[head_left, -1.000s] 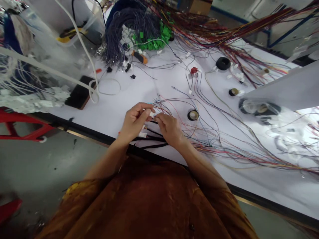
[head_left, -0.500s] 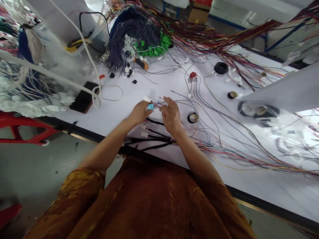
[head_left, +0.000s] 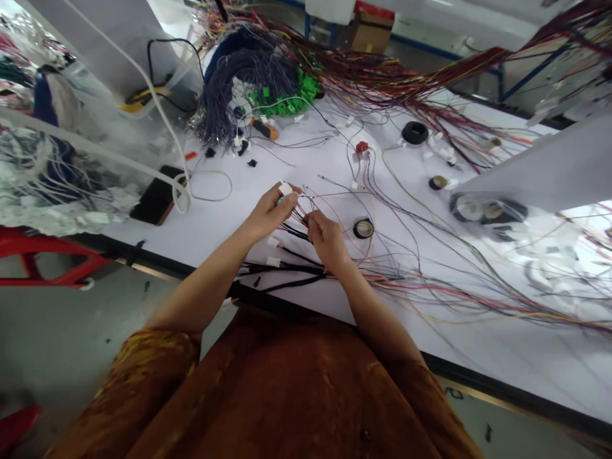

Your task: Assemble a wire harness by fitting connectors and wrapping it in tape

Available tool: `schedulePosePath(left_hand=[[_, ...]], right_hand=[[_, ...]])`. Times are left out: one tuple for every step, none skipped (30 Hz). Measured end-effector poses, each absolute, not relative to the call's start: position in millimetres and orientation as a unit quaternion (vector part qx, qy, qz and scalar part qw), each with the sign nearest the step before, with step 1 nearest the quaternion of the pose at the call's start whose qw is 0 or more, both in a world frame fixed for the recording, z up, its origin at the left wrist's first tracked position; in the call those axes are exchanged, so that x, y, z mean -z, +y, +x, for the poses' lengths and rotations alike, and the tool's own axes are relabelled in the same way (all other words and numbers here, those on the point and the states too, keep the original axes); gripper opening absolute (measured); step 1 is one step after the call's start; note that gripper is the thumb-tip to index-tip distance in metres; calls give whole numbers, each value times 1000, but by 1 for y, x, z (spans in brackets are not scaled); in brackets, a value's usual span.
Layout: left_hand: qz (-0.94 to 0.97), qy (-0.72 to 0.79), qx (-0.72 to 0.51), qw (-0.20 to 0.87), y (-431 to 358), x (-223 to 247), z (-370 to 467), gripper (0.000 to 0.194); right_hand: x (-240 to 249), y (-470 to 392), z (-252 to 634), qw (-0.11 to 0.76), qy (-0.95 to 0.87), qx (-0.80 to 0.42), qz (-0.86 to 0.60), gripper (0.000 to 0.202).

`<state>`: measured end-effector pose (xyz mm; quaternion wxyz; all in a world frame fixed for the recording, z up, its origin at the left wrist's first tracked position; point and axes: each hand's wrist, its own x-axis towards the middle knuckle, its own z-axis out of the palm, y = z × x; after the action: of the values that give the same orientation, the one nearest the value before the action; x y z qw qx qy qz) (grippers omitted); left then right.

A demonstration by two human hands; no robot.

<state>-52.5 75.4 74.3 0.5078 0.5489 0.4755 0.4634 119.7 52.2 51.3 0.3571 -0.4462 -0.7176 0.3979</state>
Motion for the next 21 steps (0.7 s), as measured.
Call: schedulePosePath(left_hand=[[560, 489, -464, 482, 74, -77, -50, 36], [572, 503, -463, 453, 73, -80, -49, 35], [589, 515, -459, 422, 71, -82, -48, 35], [610, 524, -451, 387, 69, -85, -48, 35], [633, 531, -442, 350, 67, -87, -48, 34], [655, 539, -429, 311, 65, -89, -48, 32], [674, 547, -415, 273, 64, -89, -49, 30], [687, 556, -402, 240, 62, -89, -49, 29], [692, 568, -390, 215, 61, -89, -48, 28], [692, 580, -382, 198, 60, -88, -47, 27], [688, 590, -378, 189, 60, -86, -45, 27], [680, 598, -381, 187, 60, -84, -43, 27], [665, 605, -393, 194, 60, -81, -41, 27], [642, 610, -415, 211, 60, -78, -39, 26], [611, 610, -440, 245, 59, -75, -37, 26], [576, 606, -463, 295, 58, -71, -35, 26], [541, 597, -473, 356, 57, -67, -33, 28], [514, 581, -466, 425, 55, -63, -32, 29], [496, 557, -446, 494, 52, -59, -29, 31], [482, 531, -426, 552, 49, -55, -27, 33], [469, 507, -414, 594, 46, -51, -23, 33]], right_hand=[[-53, 48, 120, 357, -717, -401, -444, 27], [-54, 44, 120, 357, -720, -402, -439, 28], [-55, 40, 120, 358, -723, -401, -434, 28], [-55, 37, 119, 361, -727, -396, -430, 28], [-54, 33, 119, 361, -730, -391, -429, 28], [-53, 30, 119, 359, -732, -388, -431, 28], [-50, 27, 119, 355, -732, -386, -435, 28], [-46, 25, 120, 350, -731, -388, -438, 28], [-41, 24, 121, 348, -730, -391, -439, 29], [-37, 23, 122, 348, -728, -394, -439, 30], [-33, 23, 123, 352, -726, -397, -439, 30], [-30, 23, 124, 357, -721, -400, -439, 30], [-27, 23, 126, 362, -715, -404, -441, 30], [-25, 23, 127, 368, -706, -408, -447, 30], [-24, 24, 128, 372, -695, -413, -457, 30], [-23, 24, 129, 377, -680, -417, -470, 30], [-23, 25, 130, 383, -664, -421, -485, 30], [-22, 25, 130, 389, -647, -424, -500, 30], [-22, 25, 129, 396, -633, -427, -510, 30], [-21, 25, 129, 403, -626, -429, -512, 29], [-19, 25, 128, 408, -625, -431, -507, 29]])
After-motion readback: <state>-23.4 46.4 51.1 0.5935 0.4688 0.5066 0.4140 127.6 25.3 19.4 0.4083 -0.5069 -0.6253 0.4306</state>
